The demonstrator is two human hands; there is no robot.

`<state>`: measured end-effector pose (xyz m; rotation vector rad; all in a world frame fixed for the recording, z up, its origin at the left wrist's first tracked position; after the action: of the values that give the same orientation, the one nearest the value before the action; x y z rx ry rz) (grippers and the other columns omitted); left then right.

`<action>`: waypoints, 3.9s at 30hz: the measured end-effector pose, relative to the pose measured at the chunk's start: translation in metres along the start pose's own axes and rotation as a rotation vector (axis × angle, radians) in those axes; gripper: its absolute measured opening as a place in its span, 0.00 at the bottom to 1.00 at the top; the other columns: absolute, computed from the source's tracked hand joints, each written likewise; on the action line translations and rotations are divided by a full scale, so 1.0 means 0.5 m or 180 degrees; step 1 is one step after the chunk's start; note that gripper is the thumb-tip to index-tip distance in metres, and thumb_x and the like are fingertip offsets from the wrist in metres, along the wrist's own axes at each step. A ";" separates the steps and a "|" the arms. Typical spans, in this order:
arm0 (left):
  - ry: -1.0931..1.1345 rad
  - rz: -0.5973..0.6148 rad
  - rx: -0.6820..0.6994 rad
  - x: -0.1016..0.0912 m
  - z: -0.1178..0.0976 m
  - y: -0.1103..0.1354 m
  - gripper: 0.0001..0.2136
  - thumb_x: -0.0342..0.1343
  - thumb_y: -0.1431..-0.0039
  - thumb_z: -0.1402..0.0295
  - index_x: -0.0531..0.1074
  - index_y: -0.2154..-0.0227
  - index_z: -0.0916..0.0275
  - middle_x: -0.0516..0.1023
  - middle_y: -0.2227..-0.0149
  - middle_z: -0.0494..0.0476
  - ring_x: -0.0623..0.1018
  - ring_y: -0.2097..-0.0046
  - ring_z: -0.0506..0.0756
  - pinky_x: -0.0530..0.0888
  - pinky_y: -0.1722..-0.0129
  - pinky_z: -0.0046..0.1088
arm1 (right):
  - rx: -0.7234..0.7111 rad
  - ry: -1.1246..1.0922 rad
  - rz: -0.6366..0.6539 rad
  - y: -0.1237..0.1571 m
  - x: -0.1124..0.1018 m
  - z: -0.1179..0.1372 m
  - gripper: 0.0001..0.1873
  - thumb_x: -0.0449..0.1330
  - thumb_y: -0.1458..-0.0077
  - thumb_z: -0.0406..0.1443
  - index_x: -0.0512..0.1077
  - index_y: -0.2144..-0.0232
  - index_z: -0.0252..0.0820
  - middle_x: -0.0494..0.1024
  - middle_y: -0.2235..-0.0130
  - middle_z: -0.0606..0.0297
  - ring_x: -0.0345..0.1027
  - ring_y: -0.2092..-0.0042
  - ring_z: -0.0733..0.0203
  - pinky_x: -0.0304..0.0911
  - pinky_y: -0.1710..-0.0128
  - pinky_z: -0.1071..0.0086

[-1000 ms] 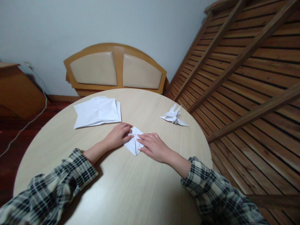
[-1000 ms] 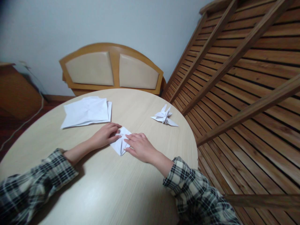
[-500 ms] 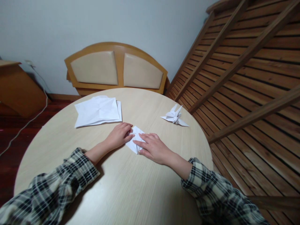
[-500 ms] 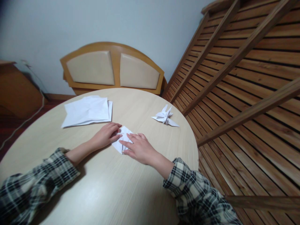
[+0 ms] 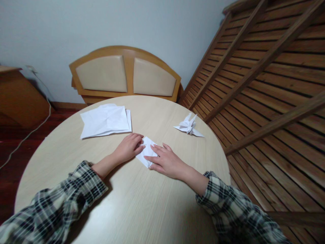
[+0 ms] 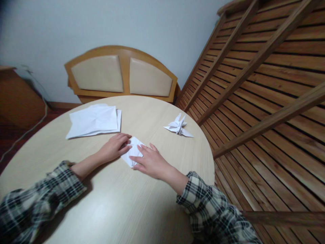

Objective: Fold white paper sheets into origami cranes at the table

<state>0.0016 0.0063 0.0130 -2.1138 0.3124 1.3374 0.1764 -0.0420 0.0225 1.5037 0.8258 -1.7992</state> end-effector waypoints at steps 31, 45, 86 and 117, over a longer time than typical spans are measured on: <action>-0.0119 0.0010 0.0003 0.000 -0.001 -0.001 0.07 0.54 0.36 0.63 0.69 0.64 0.62 0.77 0.52 0.64 0.74 0.50 0.63 0.72 0.50 0.43 | -0.0437 -0.0344 0.0059 0.022 -0.009 0.004 0.21 0.51 0.34 0.49 0.71 0.44 0.52 0.64 0.35 0.60 0.55 0.34 0.50 0.46 0.38 0.49; 0.0069 0.0001 -0.0197 -0.001 0.001 0.001 0.07 0.55 0.37 0.63 0.66 0.64 0.61 0.77 0.56 0.65 0.75 0.54 0.63 0.72 0.53 0.44 | -0.0405 -0.0415 0.0095 0.023 -0.007 0.006 0.20 0.50 0.34 0.48 0.72 0.45 0.53 0.64 0.35 0.62 0.53 0.33 0.51 0.45 0.37 0.50; 0.0034 0.0035 -0.0329 0.001 0.030 0.000 0.09 0.52 0.36 0.63 0.70 0.69 0.62 0.75 0.49 0.67 0.75 0.49 0.63 0.71 0.49 0.45 | -0.0392 -0.0485 0.0076 0.026 -0.010 0.006 0.20 0.52 0.34 0.48 0.72 0.45 0.52 0.65 0.36 0.60 0.54 0.33 0.51 0.45 0.36 0.50; -0.0057 -0.0102 -0.0110 -0.002 0.018 0.000 0.06 0.51 0.35 0.71 0.70 0.59 0.64 0.78 0.57 0.63 0.76 0.54 0.61 0.73 0.54 0.42 | -0.0390 -0.0520 0.0095 0.025 -0.014 0.008 0.20 0.52 0.34 0.47 0.72 0.45 0.51 0.65 0.36 0.60 0.54 0.33 0.51 0.45 0.36 0.51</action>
<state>-0.0056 0.0117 0.0111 -2.1252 0.2488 1.3516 0.1851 -0.0519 0.0290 1.2670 0.8127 -1.7886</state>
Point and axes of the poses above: each hand's wrist, its own y-axis away from the middle knuckle, its own x-axis out of the palm, z = x × y, the point moved 5 cm from there along -y, towards the middle knuckle
